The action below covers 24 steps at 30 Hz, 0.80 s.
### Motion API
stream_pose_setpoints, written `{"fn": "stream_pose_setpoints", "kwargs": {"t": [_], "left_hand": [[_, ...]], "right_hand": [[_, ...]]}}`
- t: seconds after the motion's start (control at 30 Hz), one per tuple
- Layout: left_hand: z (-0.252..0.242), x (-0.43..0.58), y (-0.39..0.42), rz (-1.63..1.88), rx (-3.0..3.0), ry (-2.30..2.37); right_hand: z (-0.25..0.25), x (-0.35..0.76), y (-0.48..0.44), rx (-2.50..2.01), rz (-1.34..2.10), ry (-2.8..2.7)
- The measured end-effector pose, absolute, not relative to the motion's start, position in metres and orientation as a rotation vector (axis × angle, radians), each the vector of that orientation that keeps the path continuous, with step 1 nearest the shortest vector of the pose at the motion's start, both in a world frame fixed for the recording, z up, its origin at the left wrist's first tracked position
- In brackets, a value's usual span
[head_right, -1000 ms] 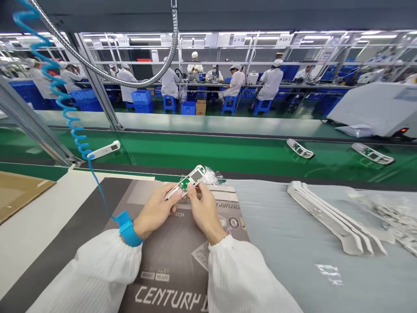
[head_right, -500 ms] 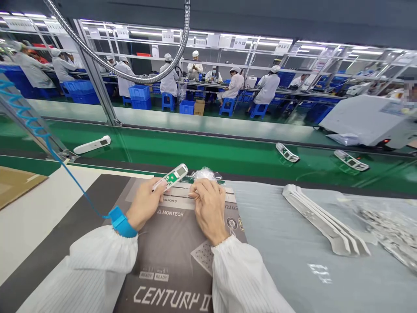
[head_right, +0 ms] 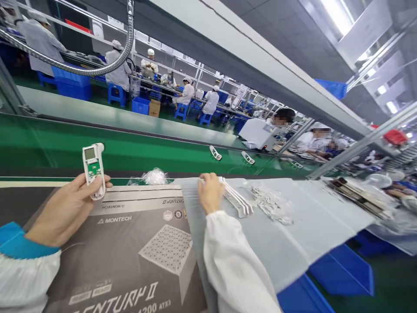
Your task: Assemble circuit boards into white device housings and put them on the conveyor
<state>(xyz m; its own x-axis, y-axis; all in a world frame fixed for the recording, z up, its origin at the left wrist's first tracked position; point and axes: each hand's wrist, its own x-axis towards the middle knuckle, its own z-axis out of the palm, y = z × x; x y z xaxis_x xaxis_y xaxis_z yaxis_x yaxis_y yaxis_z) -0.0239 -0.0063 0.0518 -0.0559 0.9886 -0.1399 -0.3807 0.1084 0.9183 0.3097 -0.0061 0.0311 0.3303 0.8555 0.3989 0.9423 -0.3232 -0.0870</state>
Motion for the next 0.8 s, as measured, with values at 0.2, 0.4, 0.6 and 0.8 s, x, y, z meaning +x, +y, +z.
{"fn": "stream_pose_setpoints", "kwargs": {"t": [0.2,0.4,0.6,0.8], "left_hand": [[0.051,-0.022,-0.007,1.349,0.722,0.971],[0.051,-0.016,-0.009,1.266,0.755,0.948],[0.042,-0.010,-0.013,1.151,1.114,1.084],[0.034,-0.013,-0.007,1.108,1.088,1.289]], "right_hand": [[0.033,0.397,-0.062,-2.596,-0.535,-1.498],[0.051,0.376,-0.069,-2.375,-0.095,-1.591],[0.084,0.249,-0.044,-1.553,1.356,-1.731],[0.052,0.169,-0.014,-1.062,1.661,-1.401]]}}
